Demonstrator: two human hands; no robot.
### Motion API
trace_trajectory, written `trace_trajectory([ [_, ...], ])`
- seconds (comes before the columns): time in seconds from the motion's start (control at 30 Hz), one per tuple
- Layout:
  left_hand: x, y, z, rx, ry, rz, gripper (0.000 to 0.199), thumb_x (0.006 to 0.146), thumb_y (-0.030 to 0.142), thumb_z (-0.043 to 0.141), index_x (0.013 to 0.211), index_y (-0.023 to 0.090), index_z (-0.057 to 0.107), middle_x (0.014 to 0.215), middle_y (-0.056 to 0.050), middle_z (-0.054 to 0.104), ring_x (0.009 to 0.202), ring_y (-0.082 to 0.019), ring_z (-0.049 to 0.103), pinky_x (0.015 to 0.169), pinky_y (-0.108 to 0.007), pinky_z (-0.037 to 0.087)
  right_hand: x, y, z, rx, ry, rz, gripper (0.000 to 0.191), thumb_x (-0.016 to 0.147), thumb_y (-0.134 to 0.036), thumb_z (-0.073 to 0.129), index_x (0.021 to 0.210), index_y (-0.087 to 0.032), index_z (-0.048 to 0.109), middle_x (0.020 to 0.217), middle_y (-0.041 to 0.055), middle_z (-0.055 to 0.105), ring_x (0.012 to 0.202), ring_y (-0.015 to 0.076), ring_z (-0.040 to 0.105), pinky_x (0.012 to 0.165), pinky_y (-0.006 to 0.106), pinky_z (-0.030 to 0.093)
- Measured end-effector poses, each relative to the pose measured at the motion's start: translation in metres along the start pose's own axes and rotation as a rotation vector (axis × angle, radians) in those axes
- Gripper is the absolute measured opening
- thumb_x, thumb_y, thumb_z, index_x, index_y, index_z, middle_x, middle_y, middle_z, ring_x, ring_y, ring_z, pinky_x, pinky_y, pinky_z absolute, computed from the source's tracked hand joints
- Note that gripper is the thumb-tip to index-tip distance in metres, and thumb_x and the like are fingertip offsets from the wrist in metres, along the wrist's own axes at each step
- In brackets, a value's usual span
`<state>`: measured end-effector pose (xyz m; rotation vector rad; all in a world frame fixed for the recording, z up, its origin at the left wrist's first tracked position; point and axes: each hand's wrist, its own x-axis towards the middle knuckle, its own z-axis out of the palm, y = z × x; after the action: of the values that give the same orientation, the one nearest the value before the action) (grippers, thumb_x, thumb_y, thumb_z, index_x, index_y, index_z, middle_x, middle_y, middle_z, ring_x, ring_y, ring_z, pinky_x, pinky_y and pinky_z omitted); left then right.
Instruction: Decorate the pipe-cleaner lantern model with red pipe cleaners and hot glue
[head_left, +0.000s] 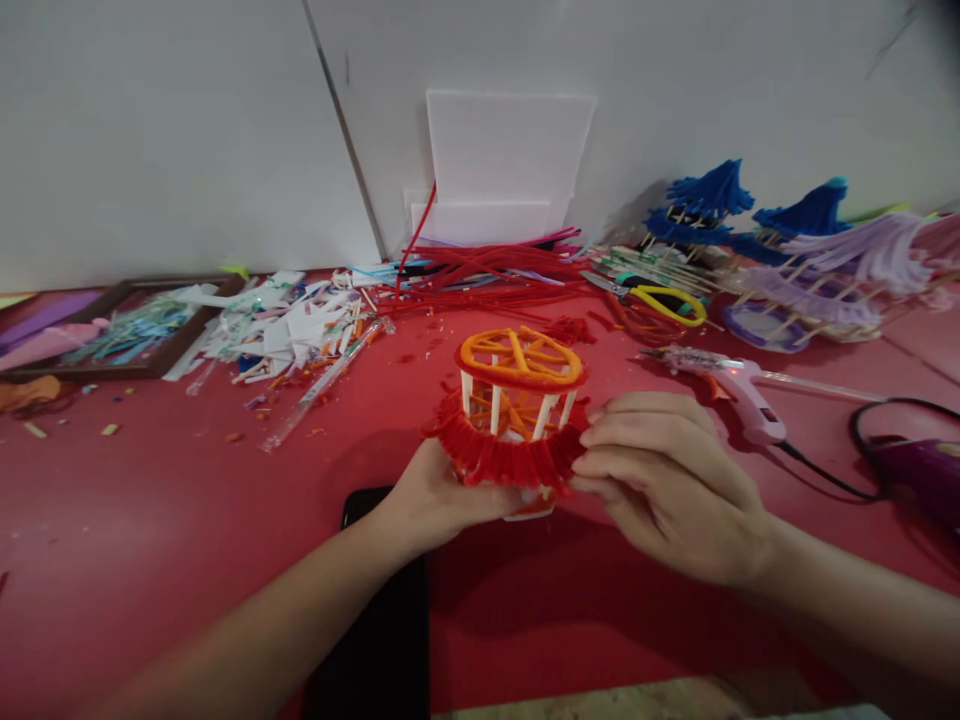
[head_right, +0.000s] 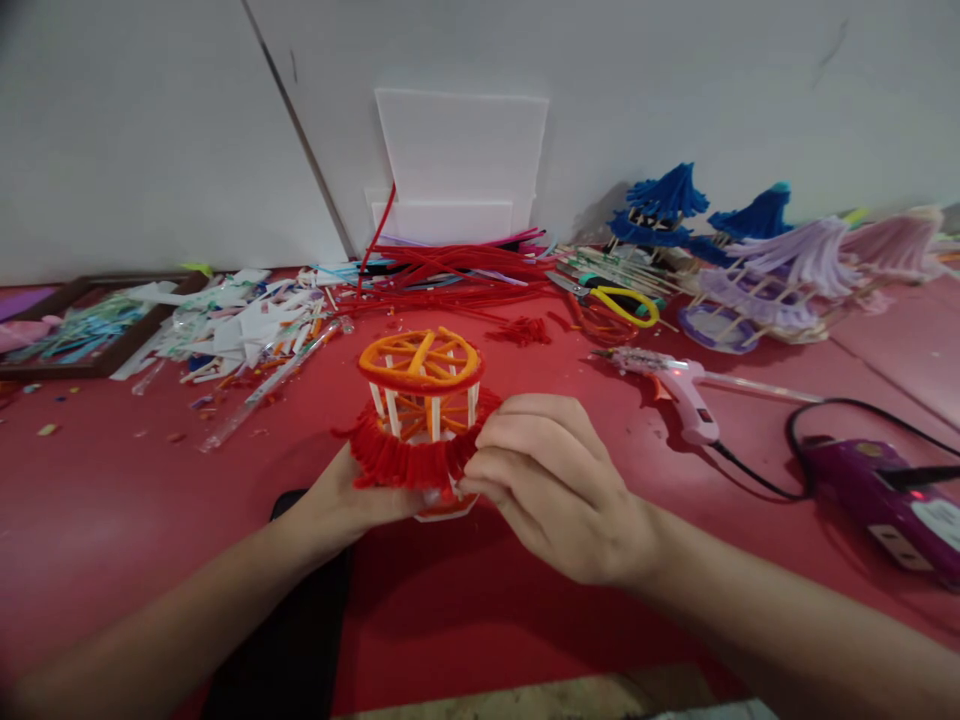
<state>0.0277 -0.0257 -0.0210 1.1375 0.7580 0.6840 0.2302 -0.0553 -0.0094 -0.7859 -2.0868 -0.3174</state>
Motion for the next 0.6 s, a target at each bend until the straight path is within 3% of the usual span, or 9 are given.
trace_trajectory([
  [0.13,0.0006,-0.0019,-0.0013,0.035,0.041,0.035,0.039,0.060,0.027,0.080,0.095,0.014,0.067,0.099,-0.010,0.074,0.094,-0.028,0.068,0.088,-0.043,0.052,0.0000,0.0026,-0.0026,-0.030,0.016,0.001,0.009,0.082,-0.015,0.064,0.090,-0.015,0.061,0.086,0.0050,0.062,0.086,0.0162,0.059,0.079,0.034,0.053],
  [0.27,0.0013,-0.0002,-0.0007,0.044,0.040,0.039,0.040,0.062,0.027,0.079,0.098,0.014,0.067,0.104,-0.012,0.073,0.097,-0.029,0.067,0.090,-0.043,0.051,-0.0044,0.0044,-0.0020,-0.013,-0.008,0.000,0.010,0.082,-0.010,0.062,0.090,-0.015,0.062,0.087,0.0055,0.063,0.088,0.0169,0.059,0.079,0.035,0.053],
  [0.43,0.0011,-0.0019,-0.0020,-0.003,0.025,0.056,0.039,0.061,0.022,0.079,0.098,0.016,0.068,0.104,-0.008,0.074,0.099,-0.028,0.067,0.092,-0.041,0.051,-0.0056,0.0034,0.0003,0.011,-0.009,0.028,0.009,0.082,-0.009,0.061,0.088,-0.016,0.062,0.086,0.0056,0.063,0.087,0.0169,0.059,0.079,0.035,0.053],
  [0.6,-0.0005,-0.0031,-0.0019,-0.084,0.003,0.020,0.035,0.061,0.018,0.079,0.095,0.017,0.068,0.097,-0.006,0.075,0.090,-0.026,0.070,0.082,-0.039,0.056,-0.0024,0.0013,0.0046,0.007,-0.007,0.040,0.009,0.087,-0.012,0.053,0.083,-0.016,0.060,0.083,0.0066,0.064,0.083,0.0176,0.060,0.076,0.036,0.053],
])
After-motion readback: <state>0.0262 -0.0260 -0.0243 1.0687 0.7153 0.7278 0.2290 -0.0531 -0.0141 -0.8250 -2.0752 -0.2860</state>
